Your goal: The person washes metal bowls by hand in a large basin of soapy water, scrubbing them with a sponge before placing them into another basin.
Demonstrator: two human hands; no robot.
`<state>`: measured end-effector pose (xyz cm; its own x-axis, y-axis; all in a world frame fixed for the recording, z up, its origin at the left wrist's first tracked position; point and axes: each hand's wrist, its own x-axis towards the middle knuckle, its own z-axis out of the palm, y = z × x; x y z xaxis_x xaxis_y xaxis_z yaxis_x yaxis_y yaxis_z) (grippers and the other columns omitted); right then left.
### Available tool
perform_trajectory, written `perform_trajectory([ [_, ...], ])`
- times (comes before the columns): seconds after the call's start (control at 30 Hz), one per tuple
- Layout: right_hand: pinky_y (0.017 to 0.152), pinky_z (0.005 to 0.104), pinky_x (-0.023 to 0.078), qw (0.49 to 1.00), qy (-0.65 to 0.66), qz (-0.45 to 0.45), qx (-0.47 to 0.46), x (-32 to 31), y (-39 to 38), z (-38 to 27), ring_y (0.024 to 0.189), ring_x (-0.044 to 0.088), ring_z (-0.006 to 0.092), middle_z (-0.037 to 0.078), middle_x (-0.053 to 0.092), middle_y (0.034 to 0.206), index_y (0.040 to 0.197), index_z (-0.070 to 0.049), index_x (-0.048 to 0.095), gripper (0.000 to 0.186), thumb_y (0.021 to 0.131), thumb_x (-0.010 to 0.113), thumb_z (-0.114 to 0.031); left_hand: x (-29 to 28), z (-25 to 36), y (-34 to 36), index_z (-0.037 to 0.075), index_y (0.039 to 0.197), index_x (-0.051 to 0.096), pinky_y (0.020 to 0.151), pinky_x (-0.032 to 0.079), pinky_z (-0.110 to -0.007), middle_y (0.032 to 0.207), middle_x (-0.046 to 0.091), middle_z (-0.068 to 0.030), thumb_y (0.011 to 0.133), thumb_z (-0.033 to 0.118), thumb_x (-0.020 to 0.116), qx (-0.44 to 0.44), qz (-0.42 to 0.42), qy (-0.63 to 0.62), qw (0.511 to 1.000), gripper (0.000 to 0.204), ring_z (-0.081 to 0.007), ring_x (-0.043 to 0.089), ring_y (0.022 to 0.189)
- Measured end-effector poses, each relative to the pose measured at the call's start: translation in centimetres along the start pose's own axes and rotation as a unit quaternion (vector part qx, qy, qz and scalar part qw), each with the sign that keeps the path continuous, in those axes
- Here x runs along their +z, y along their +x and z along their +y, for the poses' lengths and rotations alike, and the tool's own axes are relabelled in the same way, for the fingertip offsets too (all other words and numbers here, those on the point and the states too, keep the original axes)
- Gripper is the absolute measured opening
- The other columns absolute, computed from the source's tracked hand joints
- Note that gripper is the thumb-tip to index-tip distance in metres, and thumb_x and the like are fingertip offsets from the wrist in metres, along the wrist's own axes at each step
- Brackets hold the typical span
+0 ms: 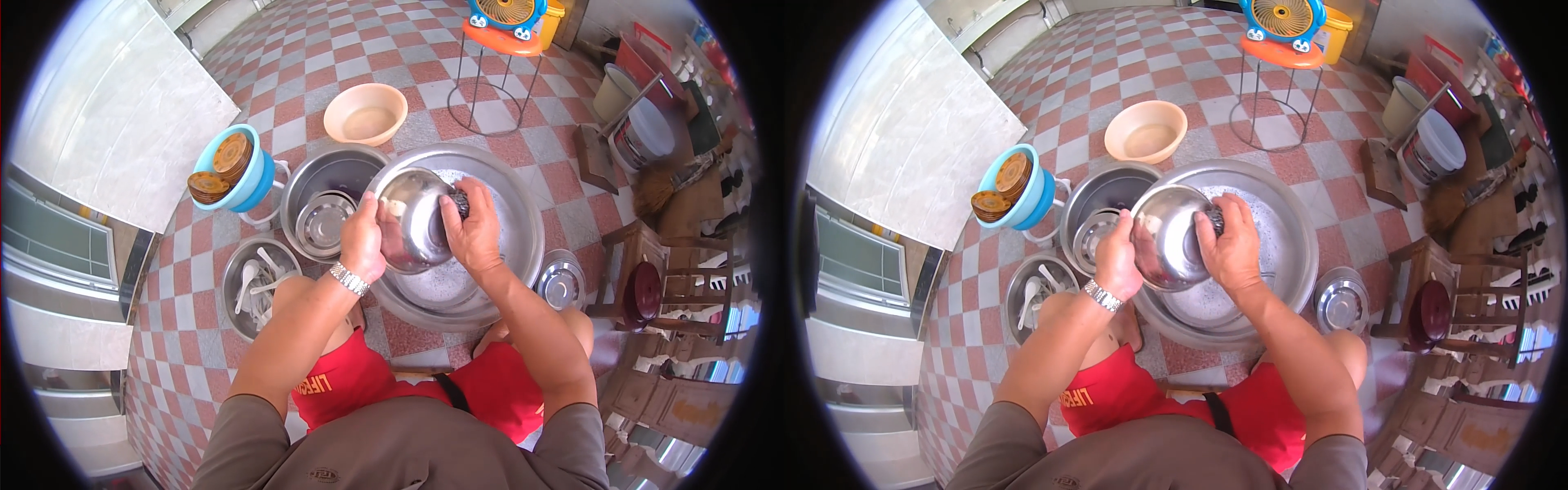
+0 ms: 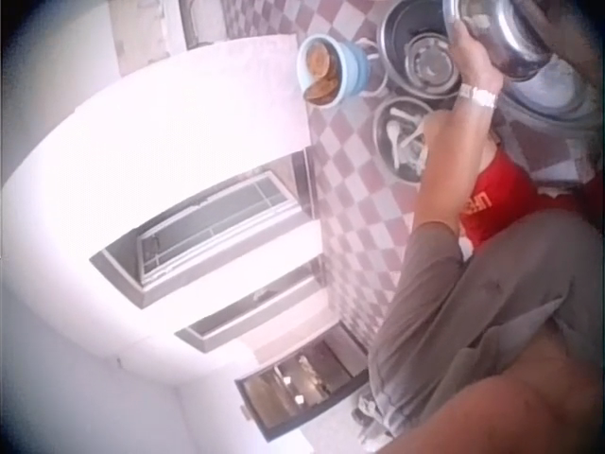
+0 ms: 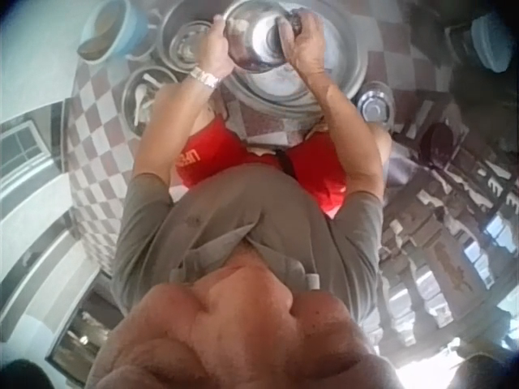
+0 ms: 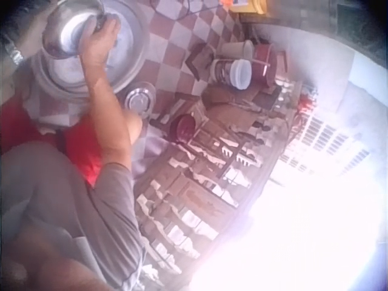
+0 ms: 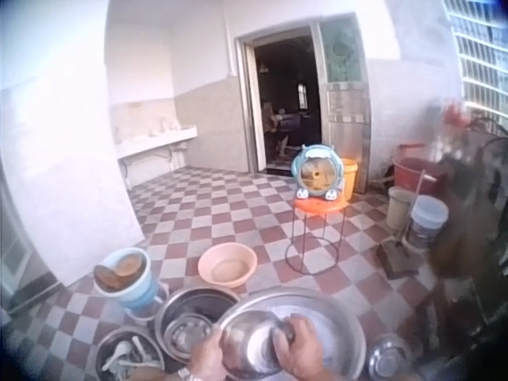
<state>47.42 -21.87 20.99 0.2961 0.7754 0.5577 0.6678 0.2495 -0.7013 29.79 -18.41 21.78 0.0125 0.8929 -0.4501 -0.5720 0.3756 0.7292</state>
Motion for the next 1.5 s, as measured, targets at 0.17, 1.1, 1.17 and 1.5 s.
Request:
perform_trajectory([
  [0.17,0.085,0.0394,0.050,0.937,0.047,-0.157,0.308,-1.0,-0.5,0.2,0.100,0.064,0.0341,0.024,0.065,0.107,0.111,0.003,0.063,0.044,0.090,0.066,-0.035,0.3,1.3,-1.3,0.007,0.088,0.064,0.061,0.051,-0.025,0.079,0.064,-0.0014,0.102,0.038,0.052,0.093,-0.054,0.167,0.980,0.036,-0.0110,0.061,0.065],
  [1.1,0.058,0.0373,0.055,0.724,0.218,-0.365,0.542,-6.7,0.3,1.3,0.065,0.066,0.0234,0.017,0.068,0.079,0.094,0.012,0.065,0.034,0.084,0.063,-0.020,1.3,3.8,-5.3,0.008,0.086,0.065,0.067,0.050,-0.039,0.081,0.062,-0.0085,0.079,0.036,0.075,0.492,-0.404,0.621,0.458,0.030,-0.0285,0.060,0.074],
  [1.17,0.066,0.0402,0.055,0.775,0.125,-0.373,0.495,-7.3,0.3,1.7,0.071,0.067,0.0287,0.022,0.068,0.083,0.096,0.013,0.065,0.037,0.084,0.061,-0.022,2.3,6.8,-4.2,0.006,0.095,0.069,0.076,0.052,-0.040,0.093,0.067,-0.0126,0.080,0.034,0.075,0.435,-0.358,0.651,0.508,0.033,-0.0306,0.064,0.086],
  [1.5,0.089,0.0528,0.049,0.809,-0.161,-0.485,0.291,-5.1,3.1,-0.1,0.094,0.064,0.0465,0.027,0.068,0.097,0.111,-0.004,0.062,0.035,0.086,0.052,-0.026,-4.2,10.3,23.7,0.003,0.108,0.068,0.082,0.055,-0.037,0.100,0.072,-0.0166,0.089,0.028,0.068,0.231,-0.144,0.766,0.582,0.031,-0.0261,0.070,0.091],
])
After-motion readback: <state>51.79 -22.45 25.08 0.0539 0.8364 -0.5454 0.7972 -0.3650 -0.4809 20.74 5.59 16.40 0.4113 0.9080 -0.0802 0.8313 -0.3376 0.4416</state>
